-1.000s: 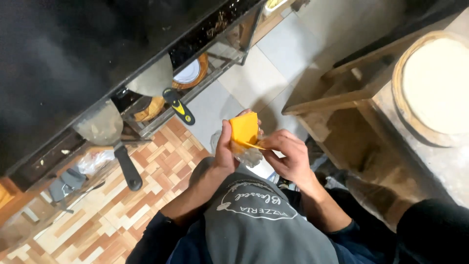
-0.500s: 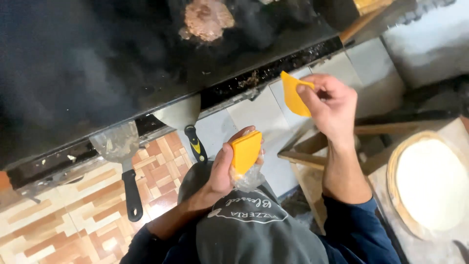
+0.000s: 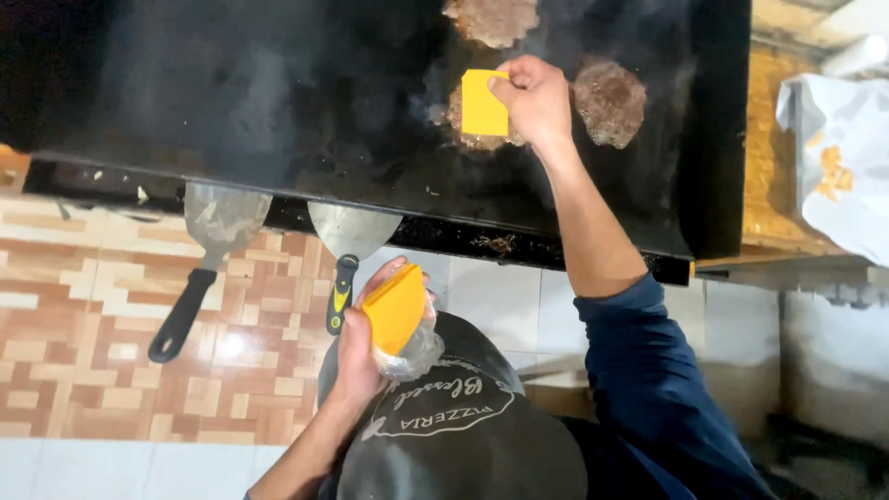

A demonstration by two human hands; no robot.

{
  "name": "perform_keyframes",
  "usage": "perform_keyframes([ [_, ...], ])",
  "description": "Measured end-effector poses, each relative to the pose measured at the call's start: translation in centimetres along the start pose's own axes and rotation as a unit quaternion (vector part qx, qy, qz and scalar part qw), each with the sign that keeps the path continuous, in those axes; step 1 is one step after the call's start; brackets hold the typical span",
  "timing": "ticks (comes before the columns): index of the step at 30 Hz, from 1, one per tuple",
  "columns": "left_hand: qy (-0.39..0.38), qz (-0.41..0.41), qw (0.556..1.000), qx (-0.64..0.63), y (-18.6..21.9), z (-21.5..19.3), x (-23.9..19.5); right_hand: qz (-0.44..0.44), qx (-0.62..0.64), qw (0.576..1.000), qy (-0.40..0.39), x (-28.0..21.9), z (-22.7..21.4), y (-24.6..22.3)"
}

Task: Preparing and cooking hamburgers on a grill, including frying fries and prepping buns.

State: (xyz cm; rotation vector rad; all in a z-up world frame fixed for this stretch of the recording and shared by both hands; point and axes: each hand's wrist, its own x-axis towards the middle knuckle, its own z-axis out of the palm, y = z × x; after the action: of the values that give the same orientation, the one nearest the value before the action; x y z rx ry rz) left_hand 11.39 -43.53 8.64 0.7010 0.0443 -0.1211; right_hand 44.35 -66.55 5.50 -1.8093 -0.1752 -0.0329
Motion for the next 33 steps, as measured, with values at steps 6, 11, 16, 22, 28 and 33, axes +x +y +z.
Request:
perform_keyframes([
  [6,0.086,0.062,0.991,0.076,-1.2,2.1,-0.6,-0.121,-0.493,0.859,0.061,0.8,-1.2,0.5],
  [11,0.121,0.092,0.987,0.047,-2.8,2.5,-0.9,-0.234,-0.463,0.854,-0.043,-2.3,-1.1,-1.6],
  [16,0.114,0.103,0.986,0.063,-2.5,2.7,-1.2,-0.258,-0.500,0.817,-0.126,-3.7,-1.3,-0.9],
  [22,0.104,0.081,0.989,0.069,-1.6,1.9,-1.3,-0.273,-0.527,0.797,-0.115,-4.3,-1.7,1.4],
  [28,0.079,0.073,0.993,0.054,-1.5,0.1,-1.4,-0.173,-0.530,0.816,-0.154,-4.5,-0.6,-0.6],
  [33,0.054,0.064,0.996,0.031,-0.6,-1.3,-0.7,-0.282,-0.425,0.858,-0.059,-5.8,-0.8,-1.1],
])
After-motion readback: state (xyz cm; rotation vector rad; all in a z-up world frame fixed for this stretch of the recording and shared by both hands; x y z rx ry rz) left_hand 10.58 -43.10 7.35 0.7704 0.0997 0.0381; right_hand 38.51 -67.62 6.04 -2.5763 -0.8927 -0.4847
